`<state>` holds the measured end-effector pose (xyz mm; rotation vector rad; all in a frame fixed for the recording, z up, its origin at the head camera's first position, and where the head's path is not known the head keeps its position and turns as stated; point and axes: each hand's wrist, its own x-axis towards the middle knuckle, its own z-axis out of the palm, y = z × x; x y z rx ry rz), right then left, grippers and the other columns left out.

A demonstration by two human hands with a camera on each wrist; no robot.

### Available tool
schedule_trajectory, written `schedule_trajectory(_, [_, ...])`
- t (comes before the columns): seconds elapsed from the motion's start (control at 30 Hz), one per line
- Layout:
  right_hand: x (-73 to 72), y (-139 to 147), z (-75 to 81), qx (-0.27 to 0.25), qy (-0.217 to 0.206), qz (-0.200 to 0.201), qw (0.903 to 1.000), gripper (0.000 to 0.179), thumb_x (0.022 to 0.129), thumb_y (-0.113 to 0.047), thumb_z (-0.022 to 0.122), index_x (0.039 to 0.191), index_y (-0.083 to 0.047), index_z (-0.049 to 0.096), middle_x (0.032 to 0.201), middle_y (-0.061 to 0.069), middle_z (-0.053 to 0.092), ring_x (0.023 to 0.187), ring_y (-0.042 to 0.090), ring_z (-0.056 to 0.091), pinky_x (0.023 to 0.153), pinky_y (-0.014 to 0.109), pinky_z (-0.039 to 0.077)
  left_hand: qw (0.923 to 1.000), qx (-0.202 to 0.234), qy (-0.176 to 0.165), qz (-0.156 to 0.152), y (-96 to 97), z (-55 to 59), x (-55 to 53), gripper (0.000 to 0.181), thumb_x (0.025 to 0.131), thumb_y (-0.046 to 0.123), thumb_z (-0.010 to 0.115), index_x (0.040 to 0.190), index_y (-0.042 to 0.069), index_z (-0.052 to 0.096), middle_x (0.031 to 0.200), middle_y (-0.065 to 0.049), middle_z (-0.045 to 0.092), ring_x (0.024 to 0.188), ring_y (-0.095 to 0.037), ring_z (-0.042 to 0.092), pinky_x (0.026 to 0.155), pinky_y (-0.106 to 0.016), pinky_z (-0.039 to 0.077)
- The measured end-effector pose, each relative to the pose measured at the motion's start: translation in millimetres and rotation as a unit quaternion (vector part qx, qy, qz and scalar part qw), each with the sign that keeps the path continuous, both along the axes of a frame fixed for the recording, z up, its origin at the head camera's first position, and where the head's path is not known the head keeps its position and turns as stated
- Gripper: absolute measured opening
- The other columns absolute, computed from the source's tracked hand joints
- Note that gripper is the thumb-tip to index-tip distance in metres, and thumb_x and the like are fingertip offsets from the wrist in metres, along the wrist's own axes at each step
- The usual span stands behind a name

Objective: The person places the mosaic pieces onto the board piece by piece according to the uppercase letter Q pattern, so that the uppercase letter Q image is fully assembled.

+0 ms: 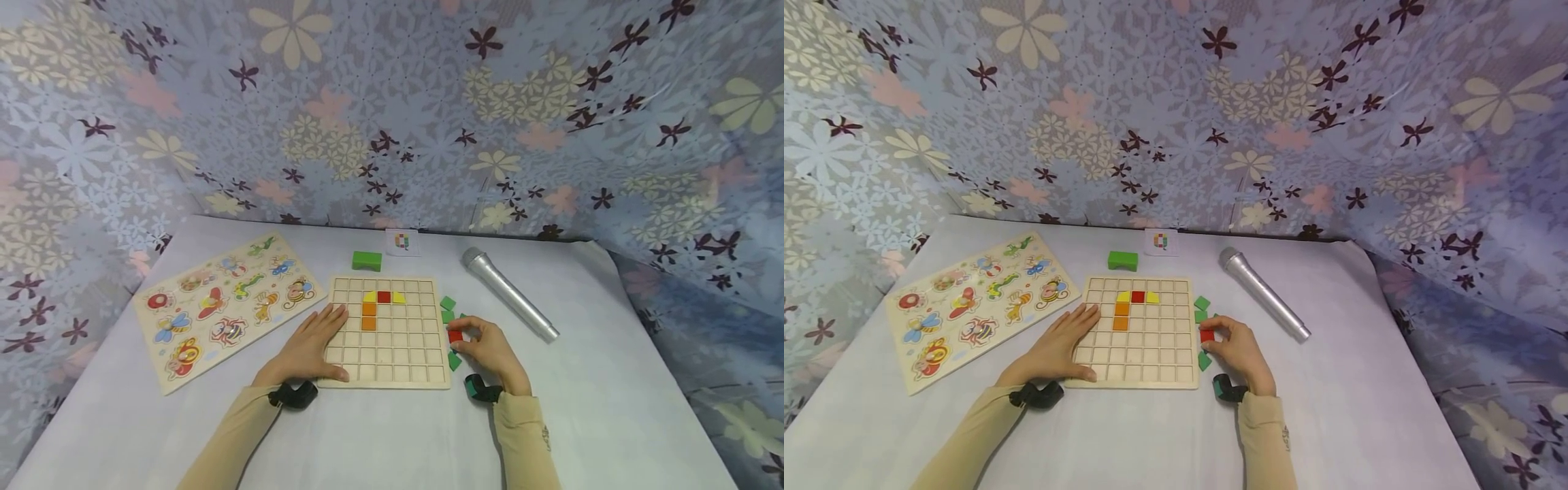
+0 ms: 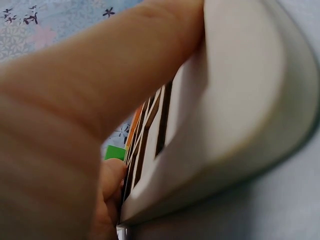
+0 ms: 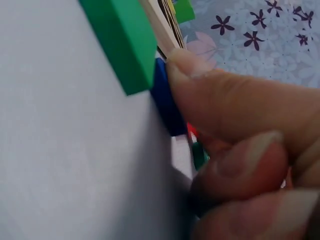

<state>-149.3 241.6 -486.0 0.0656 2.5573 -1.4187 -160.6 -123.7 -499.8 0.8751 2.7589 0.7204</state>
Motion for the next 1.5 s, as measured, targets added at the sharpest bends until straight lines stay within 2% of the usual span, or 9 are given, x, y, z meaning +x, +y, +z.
schedule_trajectory(0.2, [-0.9,-1,-2.4,-0.004,0.021,0.000,0.9998,0.025,0.086,-0.003,0.070,0.111,-0.005,0.066,0.109,0.014,0.065,0.079,0.010,0.054,0.062,0.016,0.045,1.0000,0.005,-0.003,0.002,1.9,-0.6,-0.2,0.118,0.065,0.059,0.079,0.153,0.004,0.023,0.163,-0.012,0.017,0.152,-0.033,0.009,0.123,-0.052,0.009])
schedule_trajectory(0.5, [-16.0,-2,-6.9,-0.095,0.021,-0.092,0.9910,0.028,0.090,-0.016,0.069,0.112,0.002,0.065,0.080,-0.007,0.067,0.054,0.003,0.049,0.048,0.016,0.043,1.0000,0.007,-0.003,0.002,0.0,-1.6,-0.7,0.118,0.064,0.059,0.079,0.153,0.004,0.024,0.162,-0.012,0.018,0.152,-0.034,0.009,0.123,-0.053,0.009])
schedule_trajectory(0.57, [-22.3,-2,-5.4,-0.138,0.010,-0.107,0.9845,0.034,0.093,-0.017,0.066,0.119,0.004,0.061,0.076,-0.013,0.068,0.055,0.000,0.054,0.052,0.013,0.047,0.9999,0.010,-0.002,0.003,0.3,-2.2,0.1,0.118,0.064,0.059,0.080,0.153,0.003,0.025,0.162,-0.013,0.019,0.151,-0.035,0.010,0.123,-0.053,0.009])
schedule_trajectory(0.67, [-28.2,-10,-4.1,-0.245,-0.020,-0.128,0.9607,0.041,0.097,-0.013,0.058,0.133,0.004,0.051,0.074,-0.014,0.068,0.062,-0.003,0.060,0.058,0.009,0.050,0.9999,0.010,-0.009,-0.003,0.7,-3.5,1.2,0.120,0.063,0.061,0.079,0.153,0.003,0.024,0.162,-0.013,0.018,0.151,-0.035,0.010,0.123,-0.053,0.009])
schedule_trajectory(0.73, [-28.9,-20,-2.9,-0.303,-0.043,-0.128,0.9433,0.043,0.099,-0.010,0.054,0.139,0.004,0.045,0.073,-0.012,0.068,0.066,-0.003,0.063,0.061,0.008,0.051,0.9998,0.009,-0.015,-0.009,1.3,-4.1,2.3,0.121,0.063,0.063,0.078,0.153,0.003,0.023,0.162,-0.013,0.018,0.151,-0.035,0.009,0.123,-0.054,0.009])
schedule_trajectory(0.8, [-28.6,-33,-2.3,-0.327,-0.064,-0.107,0.9369,0.045,0.099,-0.008,0.052,0.141,0.005,0.042,0.075,-0.010,0.068,0.068,-0.002,0.063,0.061,0.008,0.051,0.9998,0.008,-0.017,-0.011,1.4,-4.4,3.1,0.122,0.063,0.064,0.077,0.153,0.003,0.022,0.162,-0.013,0.017,0.151,-0.035,0.009,0.123,-0.054,0.009])
schedule_trajectory(1.1, [-26.6,-87,3.3,-0.169,-0.026,-0.038,0.9845,0.022,0.088,-0.006,0.068,0.107,0.004,0.069,0.079,0.003,0.074,0.056,0.005,0.062,0.048,0.013,0.046,1.0000,0.006,-0.005,0.001,-1.4,-1.1,-0.5,0.122,0.063,0.065,0.077,0.153,0.004,0.023,0.162,-0.013,0.017,0.151,-0.035,0.009,0.123,-0.053,0.010])
schedule_trajectory(1.3, [-18.7,-109,-1.9,-0.086,0.027,0.025,0.9956,0.010,0.084,-0.009,0.074,0.092,-0.002,0.075,0.082,0.008,0.075,0.057,0.009,0.061,0.053,0.019,0.052,0.9999,0.009,-0.014,0.001,-0.1,2.0,0.2,0.120,0.064,0.061,0.079,0.153,0.003,0.023,0.162,-0.013,0.017,0.151,-0.035,0.009,0.123,-0.054,0.009])
schedule_trajectory(1.5, [-14.1,-118,0.8,0.035,0.089,0.059,0.9936,0.005,0.084,-0.014,0.075,0.085,-0.010,0.077,0.084,0.001,0.071,0.070,0.009,0.059,0.064,0.022,0.050,0.9999,0.008,-0.011,0.003,-0.3,0.9,0.6,0.120,0.064,0.059,0.080,0.153,0.003,0.023,0.163,-0.013,0.017,0.151,-0.035,0.009,0.123,-0.054,0.010])
